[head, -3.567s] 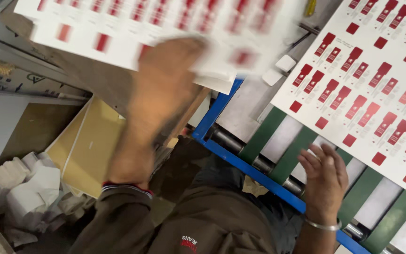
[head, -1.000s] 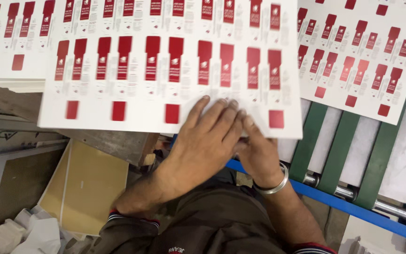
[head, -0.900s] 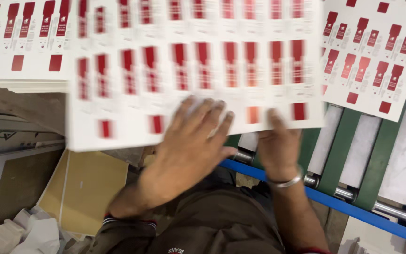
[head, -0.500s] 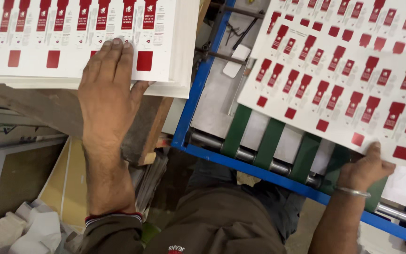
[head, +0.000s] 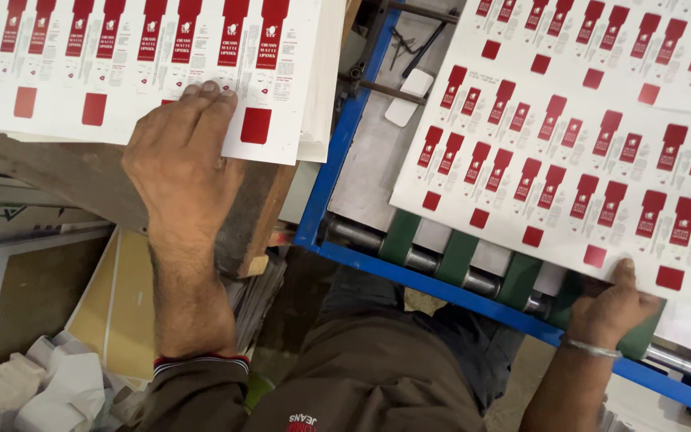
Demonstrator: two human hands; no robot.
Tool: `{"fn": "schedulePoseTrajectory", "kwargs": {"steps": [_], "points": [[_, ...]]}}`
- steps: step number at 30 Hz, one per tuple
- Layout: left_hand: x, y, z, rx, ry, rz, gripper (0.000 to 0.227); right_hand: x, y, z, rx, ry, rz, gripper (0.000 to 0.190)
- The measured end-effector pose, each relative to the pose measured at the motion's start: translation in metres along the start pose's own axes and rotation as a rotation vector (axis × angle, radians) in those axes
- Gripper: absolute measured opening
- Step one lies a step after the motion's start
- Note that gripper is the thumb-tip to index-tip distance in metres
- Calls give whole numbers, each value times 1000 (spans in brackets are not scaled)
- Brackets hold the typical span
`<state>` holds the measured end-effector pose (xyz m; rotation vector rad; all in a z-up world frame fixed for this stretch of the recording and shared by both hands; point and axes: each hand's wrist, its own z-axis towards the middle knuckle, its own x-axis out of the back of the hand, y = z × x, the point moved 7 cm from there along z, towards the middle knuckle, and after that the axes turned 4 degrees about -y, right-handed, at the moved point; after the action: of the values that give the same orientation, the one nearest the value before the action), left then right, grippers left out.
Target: The person repeatedly picks up sheets of paper printed with red labels from a stack on the left and places them onto a blue conveyor belt on the right. The hands move quickly in a repetitive cycle, transferring the sheets one by one to the moving belt.
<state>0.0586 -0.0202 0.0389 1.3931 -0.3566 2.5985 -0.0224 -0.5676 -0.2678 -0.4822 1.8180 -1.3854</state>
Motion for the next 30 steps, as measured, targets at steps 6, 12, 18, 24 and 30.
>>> {"fn": "schedulePoseTrajectory", "kwargs": {"steps": [6,12,18,24,30], "points": [[-1,-1,-3,1,-24,22,26,-12,21,19,-113,-117,203,40],[6,2,6,-63,-73,33,28,-5,42,-5,-329,-77,43,33],[30,-26,21,-13,-82,-414,28,-75,14,-48,-329,-242,-24,37],[5,84,15,-135,-245,-300,48,-229,-51,-115,-232,-962,221,55],[-3,173,5,-335,-254,-292,55,-269,-40,-131,-455,-627,323,52]]}}
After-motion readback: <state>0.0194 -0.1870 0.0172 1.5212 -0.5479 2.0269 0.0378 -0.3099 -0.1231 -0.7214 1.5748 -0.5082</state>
